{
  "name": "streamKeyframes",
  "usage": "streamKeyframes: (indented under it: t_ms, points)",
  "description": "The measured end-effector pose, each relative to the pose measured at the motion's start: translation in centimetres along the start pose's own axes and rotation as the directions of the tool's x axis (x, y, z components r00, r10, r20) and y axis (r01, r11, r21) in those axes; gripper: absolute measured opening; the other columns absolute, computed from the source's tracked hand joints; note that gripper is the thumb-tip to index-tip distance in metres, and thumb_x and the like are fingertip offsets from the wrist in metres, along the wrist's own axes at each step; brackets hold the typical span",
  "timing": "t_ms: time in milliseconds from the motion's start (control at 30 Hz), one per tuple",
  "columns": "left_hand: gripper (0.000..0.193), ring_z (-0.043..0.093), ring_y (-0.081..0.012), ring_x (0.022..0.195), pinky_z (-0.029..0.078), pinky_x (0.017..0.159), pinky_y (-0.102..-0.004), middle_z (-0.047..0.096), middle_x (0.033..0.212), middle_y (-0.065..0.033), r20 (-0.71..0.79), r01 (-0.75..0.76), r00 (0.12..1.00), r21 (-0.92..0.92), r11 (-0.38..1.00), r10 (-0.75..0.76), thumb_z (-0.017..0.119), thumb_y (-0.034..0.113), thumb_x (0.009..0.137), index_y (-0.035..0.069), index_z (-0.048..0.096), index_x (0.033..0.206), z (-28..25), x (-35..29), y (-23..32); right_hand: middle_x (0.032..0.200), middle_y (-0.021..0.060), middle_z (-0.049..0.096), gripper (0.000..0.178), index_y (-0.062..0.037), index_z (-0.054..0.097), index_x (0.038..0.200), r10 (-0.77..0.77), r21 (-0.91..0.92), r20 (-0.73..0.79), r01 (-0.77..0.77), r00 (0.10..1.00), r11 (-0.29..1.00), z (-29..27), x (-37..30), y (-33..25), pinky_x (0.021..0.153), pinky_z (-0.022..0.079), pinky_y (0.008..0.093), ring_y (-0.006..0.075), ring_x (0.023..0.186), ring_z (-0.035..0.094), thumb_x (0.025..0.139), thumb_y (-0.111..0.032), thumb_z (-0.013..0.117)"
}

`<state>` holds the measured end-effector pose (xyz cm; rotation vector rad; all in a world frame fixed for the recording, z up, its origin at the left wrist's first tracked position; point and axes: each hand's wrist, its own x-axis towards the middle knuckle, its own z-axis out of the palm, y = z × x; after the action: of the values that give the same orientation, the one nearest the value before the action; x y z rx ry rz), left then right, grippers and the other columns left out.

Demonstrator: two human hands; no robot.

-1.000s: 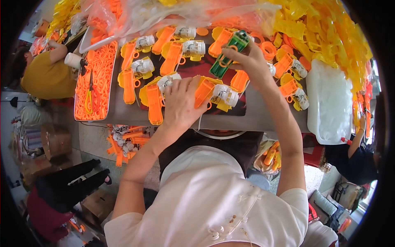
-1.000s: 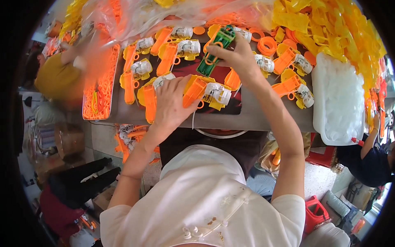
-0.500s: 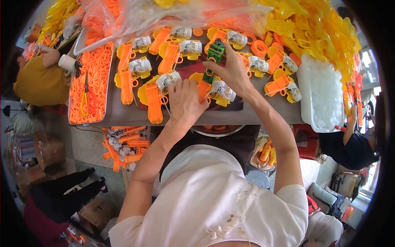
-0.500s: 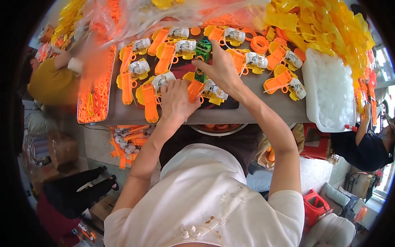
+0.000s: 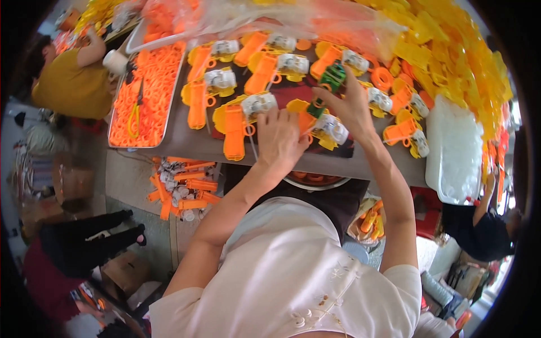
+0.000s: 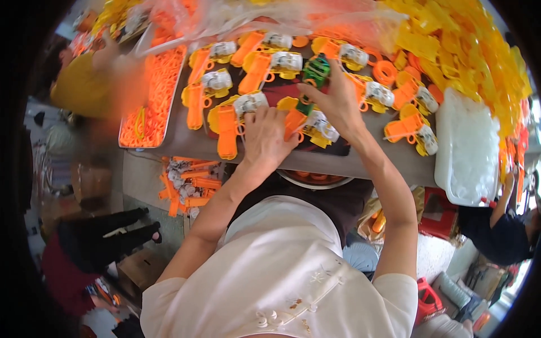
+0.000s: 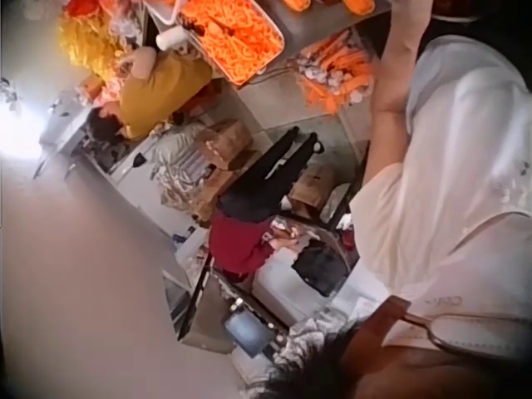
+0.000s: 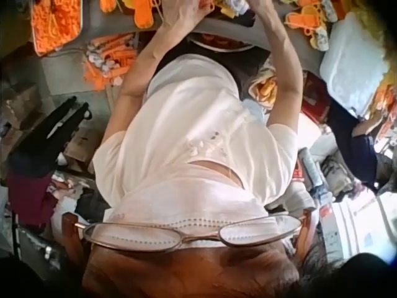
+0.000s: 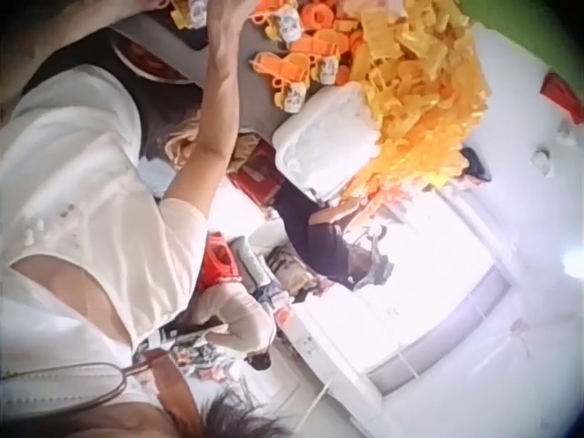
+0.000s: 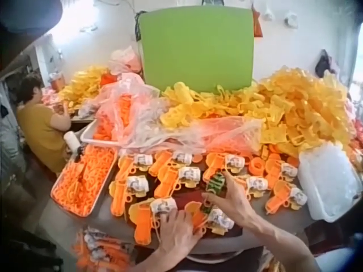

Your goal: The recorder is assembling and labeling toy guns at a factory workbench, including cutting plastic ties and applying stickers.

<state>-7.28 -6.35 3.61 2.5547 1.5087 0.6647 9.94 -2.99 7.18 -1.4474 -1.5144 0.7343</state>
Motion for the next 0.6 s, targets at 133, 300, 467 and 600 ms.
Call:
streamKeyframes:
  t_ms: [133, 300, 467, 600]
  points:
    - [0.062, 0.050, -0.0288, 0.107, 0.038, 0.086, -0.0444, 0.054, 0.113, -0.0104, -0.186, 0.125, 0.972, -0.104, 0.987, -0.143, 0.076, 0.023, 0.074, 0.006, 0.051, 0.128, -2.3, -2.8, -2.5, 0.097, 0.0067, 0.066, 0.040, 0.0006, 0.054, 0.112, -0.019, 0.110, -0.046, 0.024, 0.999, 0.994, -1.3, -0.5, -1.1, 0.079, 0.052, 0.0279, 0.0133, 0.091, 0.064, 0.081, -0.012, 0.076]
    - [0.064, 0.048, -0.0302, 0.106, 0.039, 0.084, -0.0458, 0.054, 0.111, -0.0104, -0.229, 0.353, 0.909, -0.021, 0.935, -0.349, 0.077, 0.020, 0.073, 0.004, 0.050, 0.129, -3.4, -5.9, -8.1, 0.104, 0.0080, 0.064, 0.036, -0.0017, 0.054, 0.112, -0.002, 0.432, -0.002, 0.002, 1.000, 0.902, 1.4, 2.0, -3.4, 0.076, 0.055, 0.0289, 0.0158, 0.092, 0.065, 0.084, -0.013, 0.072]
    - [0.059, 0.050, -0.0294, 0.105, 0.039, 0.084, -0.0438, 0.056, 0.109, -0.0111, -0.116, 0.292, 0.949, -0.030, 0.956, -0.293, 0.075, 0.023, 0.075, 0.004, 0.053, 0.126, -3.9, -5.1, -9.4, 0.101, 0.0067, 0.063, 0.037, -0.0021, 0.054, 0.112, -0.178, 0.474, 0.108, 0.106, 0.978, 0.874, 8.6, 4.8, -3.3, 0.073, 0.055, 0.0277, 0.0137, 0.089, 0.064, 0.083, -0.015, 0.073]
    - [0.047, 0.052, -0.0282, 0.099, 0.038, 0.080, -0.0418, 0.057, 0.099, -0.0097, -0.155, 0.356, 0.924, 0.012, 0.934, -0.350, 0.076, 0.028, 0.072, 0.004, 0.058, 0.109, -3.7, -4.4, -9.2, 0.098, 0.0055, 0.064, 0.043, 0.0013, 0.052, 0.115, -0.148, 0.400, 0.237, 0.043, 0.960, 0.916, 11.6, 5.2, -4.6, 0.082, 0.050, 0.0288, 0.0119, 0.091, 0.061, 0.082, -0.014, 0.075]
